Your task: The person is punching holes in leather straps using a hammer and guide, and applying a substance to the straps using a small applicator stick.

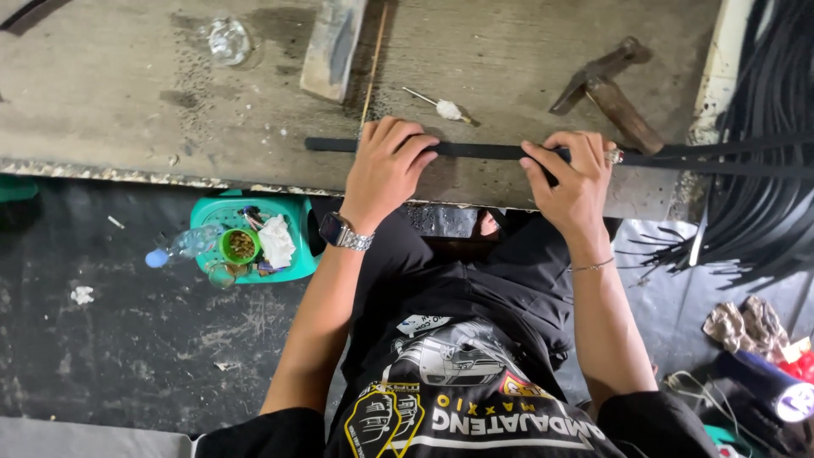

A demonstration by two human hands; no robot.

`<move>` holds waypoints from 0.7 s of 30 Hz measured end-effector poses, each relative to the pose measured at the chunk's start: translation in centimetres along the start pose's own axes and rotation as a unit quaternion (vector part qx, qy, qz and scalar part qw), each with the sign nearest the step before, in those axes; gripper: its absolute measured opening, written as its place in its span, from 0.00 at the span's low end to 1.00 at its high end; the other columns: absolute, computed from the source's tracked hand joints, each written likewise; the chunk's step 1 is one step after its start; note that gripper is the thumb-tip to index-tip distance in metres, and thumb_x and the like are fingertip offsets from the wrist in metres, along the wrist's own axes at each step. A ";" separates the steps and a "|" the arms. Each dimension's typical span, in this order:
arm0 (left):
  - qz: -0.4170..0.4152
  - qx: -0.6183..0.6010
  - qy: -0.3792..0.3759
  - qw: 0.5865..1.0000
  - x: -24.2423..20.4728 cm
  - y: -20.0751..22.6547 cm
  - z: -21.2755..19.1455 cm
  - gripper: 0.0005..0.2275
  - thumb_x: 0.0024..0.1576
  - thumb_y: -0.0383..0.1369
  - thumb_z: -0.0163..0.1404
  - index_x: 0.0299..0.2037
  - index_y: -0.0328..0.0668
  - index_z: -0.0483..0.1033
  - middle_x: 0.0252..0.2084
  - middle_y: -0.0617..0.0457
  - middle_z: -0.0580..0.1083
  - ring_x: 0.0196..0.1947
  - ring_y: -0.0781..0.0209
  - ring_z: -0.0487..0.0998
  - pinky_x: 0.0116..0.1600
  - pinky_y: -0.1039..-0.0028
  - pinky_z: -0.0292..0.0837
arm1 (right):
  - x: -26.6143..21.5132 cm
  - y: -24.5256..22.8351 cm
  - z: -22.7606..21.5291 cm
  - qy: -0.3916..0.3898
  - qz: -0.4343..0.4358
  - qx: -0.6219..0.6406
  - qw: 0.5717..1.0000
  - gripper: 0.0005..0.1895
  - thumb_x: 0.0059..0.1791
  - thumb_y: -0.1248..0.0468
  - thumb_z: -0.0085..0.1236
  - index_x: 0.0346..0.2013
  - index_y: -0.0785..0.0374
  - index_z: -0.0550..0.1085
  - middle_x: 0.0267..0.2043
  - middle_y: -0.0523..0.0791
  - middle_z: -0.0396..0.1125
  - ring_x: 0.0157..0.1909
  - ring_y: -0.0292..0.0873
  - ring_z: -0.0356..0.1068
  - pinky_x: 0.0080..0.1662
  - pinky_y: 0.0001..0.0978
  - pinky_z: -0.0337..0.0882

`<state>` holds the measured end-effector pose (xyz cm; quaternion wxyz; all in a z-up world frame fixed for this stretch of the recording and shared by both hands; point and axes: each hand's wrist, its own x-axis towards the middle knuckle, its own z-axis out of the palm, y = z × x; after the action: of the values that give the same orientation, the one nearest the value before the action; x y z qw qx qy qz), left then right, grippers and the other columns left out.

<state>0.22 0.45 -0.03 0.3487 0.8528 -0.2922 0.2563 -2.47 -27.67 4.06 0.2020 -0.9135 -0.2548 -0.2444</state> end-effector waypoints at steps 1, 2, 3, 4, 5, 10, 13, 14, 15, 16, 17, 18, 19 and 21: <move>-0.004 -0.003 0.004 1.000 0.0 0.0 0.0 0.04 0.62 0.34 0.56 0.41 0.44 0.79 0.37 0.55 0.70 0.41 0.54 0.72 0.45 0.67 0.63 | 0.1 0.0 0.0 0.000 0.002 0.009 1.000 0.05 0.53 0.66 0.68 0.43 0.62 0.85 0.41 0.50 0.68 0.45 0.57 0.68 0.51 0.47 0.67; 0.001 -0.008 0.001 1.000 0.1 0.0 -0.1 0.04 0.62 0.34 0.56 0.41 0.44 0.79 0.37 0.55 0.70 0.41 0.54 0.72 0.45 0.67 0.63 | 0.3 -0.1 -0.1 0.002 0.007 0.005 1.000 0.05 0.53 0.66 0.68 0.43 0.62 0.85 0.41 0.50 0.68 0.45 0.57 0.68 0.51 0.47 0.67; 0.002 -0.005 0.001 1.000 0.2 0.0 -0.1 0.04 0.63 0.33 0.55 0.41 0.44 0.79 0.37 0.54 0.70 0.41 0.53 0.72 0.44 0.67 0.63 | 0.4 -0.1 -0.1 -0.001 0.007 0.005 1.000 0.05 0.52 0.66 0.69 0.42 0.62 0.85 0.40 0.49 0.68 0.44 0.55 0.68 0.49 0.45 0.67; 0.004 -0.002 0.001 1.000 0.2 0.0 -0.2 0.04 0.63 0.33 0.55 0.42 0.43 0.78 0.37 0.54 0.70 0.41 0.52 0.72 0.44 0.67 0.64 | 0.5 0.0 -0.2 -0.004 0.007 0.004 1.000 0.04 0.52 0.66 0.69 0.41 0.62 0.85 0.40 0.48 0.68 0.44 0.54 0.68 0.47 0.44 0.68; 0.009 -0.007 -0.002 1.000 0.4 0.4 -0.4 0.04 0.63 0.33 0.55 0.42 0.43 0.78 0.37 0.54 0.70 0.41 0.52 0.72 0.44 0.67 0.64 | 0.3 0.1 -0.1 -0.002 0.013 0.000 1.000 0.04 0.52 0.66 0.69 0.41 0.62 0.85 0.40 0.48 0.68 0.44 0.54 0.68 0.47 0.44 0.68; 0.005 0.016 -0.011 1.000 1.2 1.3 -1.1 0.05 0.64 0.31 0.55 0.41 0.38 0.79 0.35 0.50 0.71 0.41 0.51 0.73 0.44 0.67 0.64 | -0.2 1.1 0.4 0.004 -0.008 -0.009 1.000 0.04 0.54 0.63 0.68 0.40 0.61 0.85 0.38 0.47 0.70 0.42 0.51 0.68 0.44 0.41 0.71; 0.004 0.013 -0.015 1.000 1.1 1.1 -0.9 0.06 0.64 0.32 0.54 0.41 0.38 0.78 0.36 0.50 0.70 0.41 0.52 0.72 0.45 0.67 0.63 | 0.1 0.7 0.0 0.002 -0.011 -0.018 1.000 0.06 0.55 0.61 0.67 0.39 0.61 0.85 0.38 0.47 0.70 0.43 0.50 0.68 0.43 0.40 0.73; 0.005 0.013 -0.015 1.000 1.1 1.1 -0.9 0.06 0.64 0.32 0.54 0.41 0.38 0.78 0.36 0.50 0.70 0.41 0.52 0.72 0.45 0.67 0.63 | -0.1 1.0 0.2 0.003 -0.010 -0.018 1.000 0.06 0.55 0.61 0.67 0.39 0.61 0.85 0.38 0.47 0.70 0.43 0.50 0.68 0.43 0.40 0.73; 0.003 0.008 -0.015 1.000 1.1 1.1 -0.9 0.06 0.64 0.32 0.54 0.41 0.38 0.78 0.36 0.51 0.70 0.41 0.52 0.73 0.46 0.67 0.63 | -0.3 1.3 0.3 0.005 -0.020 -0.027 0.999 0.07 0.55 0.59 0.67 0.39 0.59 0.85 0.38 0.46 0.70 0.42 0.49 0.69 0.44 0.39 0.72; 0.000 0.002 -0.014 1.000 1.0 1.2 -0.9 0.05 0.64 0.32 0.54 0.41 0.38 0.78 0.36 0.51 0.70 0.42 0.52 0.73 0.46 0.67 0.63 | -0.4 1.6 0.5 0.007 -0.030 -0.034 0.999 0.08 0.56 0.58 0.66 0.38 0.58 0.84 0.38 0.45 0.71 0.42 0.48 0.69 0.45 0.39 0.72; 0.001 0.003 -0.014 1.000 1.1 1.2 -0.9 0.05 0.64 0.32 0.54 0.41 0.38 0.78 0.36 0.51 0.70 0.42 0.52 0.73 0.46 0.67 0.63 | -0.4 1.8 0.5 0.007 -0.030 -0.033 0.999 0.08 0.56 0.58 0.66 0.38 0.58 0.84 0.38 0.45 0.71 0.42 0.48 0.69 0.45 0.39 0.72; -0.001 0.004 -0.012 1.000 1.2 1.3 -0.9 0.06 0.64 0.32 0.54 0.41 0.38 0.78 0.35 0.51 0.70 0.41 0.52 0.73 0.46 0.67 0.62 | -0.4 2.0 0.5 0.009 -0.041 -0.042 0.998 0.09 0.56 0.57 0.65 0.38 0.57 0.84 0.38 0.44 0.71 0.42 0.48 0.69 0.47 0.39 0.71; -0.002 0.004 -0.011 1.000 1.2 1.4 -0.9 0.06 0.64 0.32 0.54 0.40 0.38 0.78 0.35 0.51 0.70 0.41 0.52 0.73 0.46 0.67 0.62 | -0.3 2.1 0.5 0.010 -0.052 -0.051 0.997 0.09 0.57 0.56 0.64 0.37 0.57 0.84 0.38 0.44 0.72 0.42 0.47 0.69 0.48 0.39 0.70; -0.002 0.004 -0.009 1.000 1.0 1.3 -0.8 0.05 0.64 0.32 0.55 0.41 0.38 0.78 0.35 0.51 0.70 0.41 0.52 0.73 0.46 0.67 0.62 | -1.2 3.1 1.2 0.012 -0.058 -0.050 0.997 0.09 0.57 0.56 0.64 0.38 0.56 0.84 0.38 0.43 0.72 0.42 0.47 0.70 0.49 0.40 0.69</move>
<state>-0.09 -0.06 1.70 0.3432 0.8571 -0.2922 0.2495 -1.21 -29.94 1.66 0.1451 -0.9031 -0.2922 -0.2791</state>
